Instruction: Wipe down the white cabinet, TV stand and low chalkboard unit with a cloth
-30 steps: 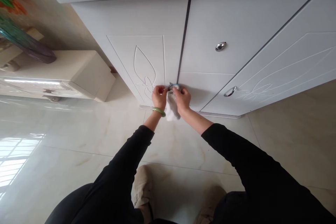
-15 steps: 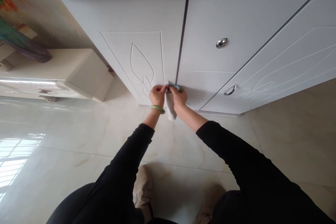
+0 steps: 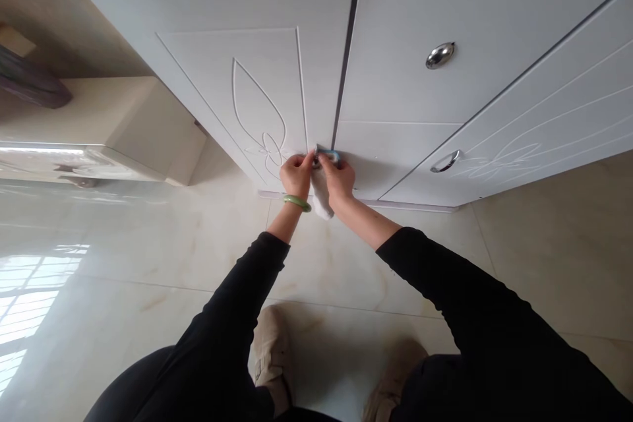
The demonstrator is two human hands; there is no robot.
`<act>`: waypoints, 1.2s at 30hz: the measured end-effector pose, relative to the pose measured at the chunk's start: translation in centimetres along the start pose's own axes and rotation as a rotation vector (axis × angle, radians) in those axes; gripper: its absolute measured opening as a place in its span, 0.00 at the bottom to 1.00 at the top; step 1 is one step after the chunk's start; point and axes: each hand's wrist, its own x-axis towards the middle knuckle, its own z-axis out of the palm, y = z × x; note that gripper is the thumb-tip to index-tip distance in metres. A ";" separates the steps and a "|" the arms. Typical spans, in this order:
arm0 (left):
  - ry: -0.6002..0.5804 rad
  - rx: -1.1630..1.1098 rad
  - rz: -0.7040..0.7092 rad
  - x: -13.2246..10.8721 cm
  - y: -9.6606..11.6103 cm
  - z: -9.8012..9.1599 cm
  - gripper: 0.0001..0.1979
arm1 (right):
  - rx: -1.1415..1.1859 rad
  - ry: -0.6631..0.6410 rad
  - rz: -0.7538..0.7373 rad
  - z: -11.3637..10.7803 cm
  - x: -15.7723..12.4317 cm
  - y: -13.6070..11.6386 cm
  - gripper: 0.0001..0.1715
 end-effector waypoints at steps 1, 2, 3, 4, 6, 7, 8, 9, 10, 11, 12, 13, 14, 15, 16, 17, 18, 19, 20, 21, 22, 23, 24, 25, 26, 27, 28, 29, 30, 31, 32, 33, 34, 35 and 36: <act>-0.005 -0.012 -0.008 0.0 -0.1 0.1 0.26 | 0.011 0.006 0.005 0.1 0.1 0.2 0.19; -0.011 -0.022 -0.017 0.1 -0.2 0.1 0.26 | 0.027 0.012 0.014 0.2 0.3 0.4 0.20; -0.018 -0.027 -0.027 0.2 -0.3 0.2 0.28 | 0.049 0.015 0.030 0.2 0.4 0.5 0.20; -0.026 -0.031 -0.035 0.2 -0.3 0.2 0.29 | 0.071 0.010 0.053 0.3 0.6 0.6 0.20; -0.043 -0.039 -0.042 0.3 -0.4 0.2 0.30 | 0.095 -0.030 0.106 0.4 0.8 0.7 0.19; -0.051 -0.042 -0.041 0.4 -0.4 0.2 0.30 | 0.099 -0.058 0.126 0.4 0.9 0.7 0.19; -0.061 -0.043 -0.037 0.5 -0.4 0.1 0.30 | 0.107 -0.084 0.137 0.3 1.0 0.7 0.19; -0.072 -0.043 -0.031 0.5 -0.5 0.1 0.30 | 0.120 -0.102 0.141 0.3 1.0 0.8 0.18; -0.083 -0.040 -0.023 0.6 -0.7 0.0 0.29 | 0.137 -0.109 0.144 0.2 1.1 0.9 0.18; -0.094 -0.035 -0.017 0.6 -0.9 0.0 0.29 | 0.155 -0.111 0.148 0.1 1.1 1.0 0.18; -0.104 -0.026 -0.016 0.6 -1.3 -0.1 0.28 | 0.165 -0.106 0.152 0.0 1.2 1.2 0.18; -0.113 -0.016 -0.021 0.7 -1.7 -0.1 0.28 | 0.159 -0.099 0.156 -0.1 1.3 1.4 0.18; -0.116 -0.004 -0.031 0.7 -2.2 -0.1 0.28 | 0.138 -0.092 0.159 -0.2 1.4 1.7 0.18; -0.115 0.010 -0.041 0.7 -2.6 -0.2 0.27 | 0.109 -0.084 0.160 -0.3 1.5 2.0 0.18; -0.112 0.023 -0.048 0.7 -3.1 -0.2 0.27 | 0.080 -0.073 0.160 -0.4 1.5 2.2 0.18; -0.105 0.033 -0.048 0.6 -3.4 -0.2 0.26 | 0.058 -0.058 0.163 -0.5 1.5 2.4 0.18; -0.098 0.038 -0.043 0.6 -3.5 -0.2 0.25 | 0.043 -0.045 0.165 -0.5 1.5 2.5 0.19; -0.090 0.036 -0.038 0.6 -3.5 -0.1 0.25 | 0.034 -0.036 0.162 -0.5 1.5 2.6 0.19; -0.079 0.029 -0.035 0.6 -3.3 -0.1 0.25 | 0.033 -0.025 0.150 -0.4 1.4 2.5 0.19; -0.066 0.021 -0.032 0.6 -3.0 0.0 0.25 | 0.037 -0.021 0.129 -0.2 1.3 2.3 0.19; -0.048 0.013 -0.025 0.6 -2.5 0.0 0.25 | 0.047 -0.026 0.100 -0.1 1.2 2.1 0.19; -0.030 0.006 -0.013 0.6 -2.0 0.1 0.25 | 0.062 -0.039 0.069 0.1 1.1 1.9 0.19; -0.014 0.002 0.004 0.6 -1.4 0.1 0.25 | 0.081 -0.055 0.044 0.2 1.0 1.6 0.19; 0.000 0.001 0.025 0.6 -0.9 0.2 0.25 | 0.099 -0.075 0.027 0.4 0.9 1.3 0.19; 0.005 0.001 0.044 0.5 -0.5 0.2 0.25 | 0.113 -0.099 0.020 0.5 0.9 1.0 0.18; 0.003 -0.001 0.055 0.5 -0.3 0.2 0.25 | 0.120 -0.116 0.024 0.5 0.8 0.8 0.18; -0.004 -0.005 0.057 0.5 -0.2 0.3 0.26 | 0.122 -0.119 0.036 0.5 0.8 0.6 0.17; -0.012 -0.010 0.054 0.5 -0.2 0.3 0.27 | 0.122 -0.115 0.048 0.5 0.8 0.5 0.17; -0.021 -0.017 0.049 0.5 -0.4 0.3 0.28 | 0.122 -0.109 0.058 0.4 0.8 0.5 0.17; -0.030 -0.024 0.042 0.5 -0.6 0.3 0.29 | 0.122 -0.103 0.063 0.3 0.8 0.5 0.18; -0.039 -0.031 0.034 0.5 -0.9 0.3 0.30 | 0.121 -0.097 0.065 0.2 0.9 0.6 0.19; -0.048 -0.035 0.021 0.6 -1.2 0.3 0.30 | 0.118 -0.092 0.063 0.2 0.9 0.7 0.19; -0.059 -0.036 0.003 0.6 -1.4 0.3 0.29 | 0.111 -0.087 0.059 0.1 0.9 0.9 0.20; -0.071 -0.033 -0.020 0.7 -1.5 0.2 0.28 | 0.097 -0.075 0.059 0.1 0.8 1.0 0.20; -0.082 -0.026 -0.046 0.7 -1.6 0.2 0.28 | 0.075 -0.059 0.060 0.2 0.8 1.0 0.21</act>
